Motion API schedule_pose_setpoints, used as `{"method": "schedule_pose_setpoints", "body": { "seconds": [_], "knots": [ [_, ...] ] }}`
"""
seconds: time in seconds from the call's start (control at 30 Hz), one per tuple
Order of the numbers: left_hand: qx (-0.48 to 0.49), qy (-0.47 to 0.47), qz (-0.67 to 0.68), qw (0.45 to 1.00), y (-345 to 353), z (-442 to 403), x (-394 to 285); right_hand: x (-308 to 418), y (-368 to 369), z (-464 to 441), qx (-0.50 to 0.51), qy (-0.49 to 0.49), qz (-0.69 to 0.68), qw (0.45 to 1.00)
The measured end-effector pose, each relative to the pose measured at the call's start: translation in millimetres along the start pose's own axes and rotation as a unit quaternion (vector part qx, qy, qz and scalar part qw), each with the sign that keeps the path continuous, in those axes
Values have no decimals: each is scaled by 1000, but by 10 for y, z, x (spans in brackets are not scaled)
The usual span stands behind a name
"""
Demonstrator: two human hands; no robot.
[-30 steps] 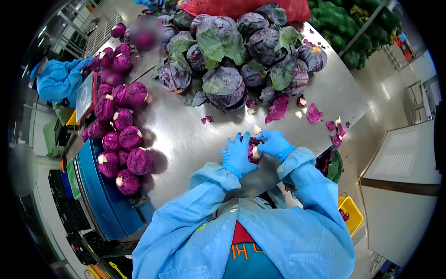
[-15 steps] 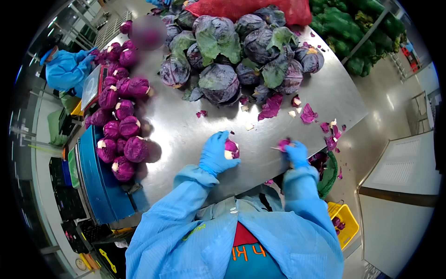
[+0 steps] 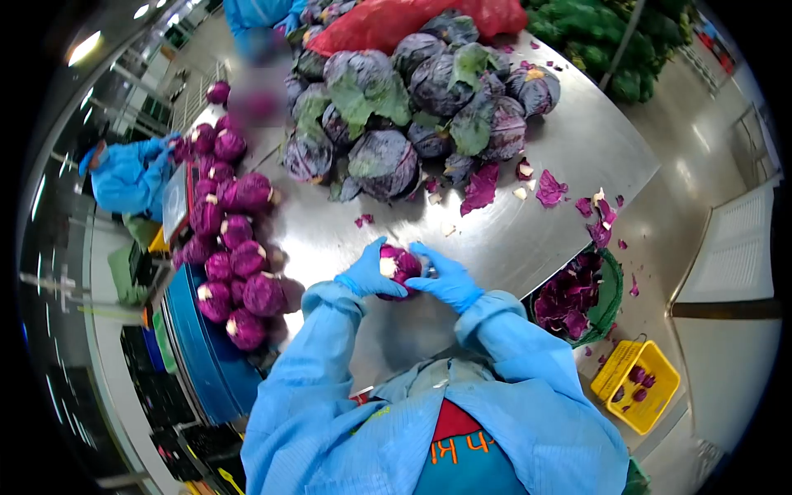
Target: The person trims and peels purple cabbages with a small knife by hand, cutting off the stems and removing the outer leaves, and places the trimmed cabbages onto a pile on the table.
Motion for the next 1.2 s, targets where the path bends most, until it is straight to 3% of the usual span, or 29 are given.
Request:
{"method": "schedule_pose_setpoints", "body": {
  "seconds": [0.07, 0.13, 0.2, 0.27, 0.4, 0.47, 0.53, 0.57, 0.67, 0.7, 0.8, 0.9, 1.0, 1.03, 1.1, 1.13, 1.2],
  "knots": [
    [8, -44, 21, 999, -29, -15, 24, -289, 210, -316, 29, -7, -35, 999],
    [22, -43, 129, 990, -60, -61, 99, -293, 310, -475, 81, 20, -56, 995],
    [47, -37, 11, 998, -72, -107, 18, -223, 261, -505, 148, 82, -69, 983],
    [68, -7, 34, 997, -64, -283, 107, -232, 159, -656, 137, 7, 70, 988],
    [136, 4, 103, 985, 28, -365, 72, -7, 252, -678, 140, -93, 157, 973],
    [189, 13, 39, 981, 78, -456, 73, 19, 252, -733, 129, -137, 329, 926],
    [109, -72, -30, 991, -81, -245, -231, 147, 265, -749, 130, -128, 391, 902],
    [116, -97, -45, 987, -85, -330, -63, 161, 268, -705, 132, -116, 422, 889],
    [98, -50, -20, 994, -60, -612, 385, -64, 175, -636, 54, -102, 385, 916],
    [50, -84, -74, 992, -171, -414, 80, -46, 142, -581, -2, -121, 360, 925],
    [56, -99, -112, 987, -185, -295, -129, -148, 114, -514, -49, -54, 369, 927],
    [98, -100, -72, 988, -151, -325, -2, -278, 125, -616, 20, -26, 78, 996],
    [112, -108, -103, 982, -152, -319, -100, -117, 95, -614, 141, 153, 186, 960],
    [115, -109, -95, 983, -156, -342, -64, -64, 96, -656, 162, 157, 211, 951],
    [106, -100, -59, 988, -155, -350, -54, 64, 142, -801, 162, -14, 275, 948],
    [146, -78, -38, 985, -77, -373, -118, 171, 189, -845, 162, -103, 303, 933],
    [223, -39, 6, 974, 76, -369, -269, 241, 217, -811, 158, -111, 405, 894]
  ]
}}
Point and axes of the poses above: each hand's wrist, its own z-axis away from the middle knuckle, its own y-axis out of the palm, x = y × z, the point moved 9 cm from there along -z, towards the middle knuckle, and after that the axes turned 13 degrees about z, right-handed, at the moved point
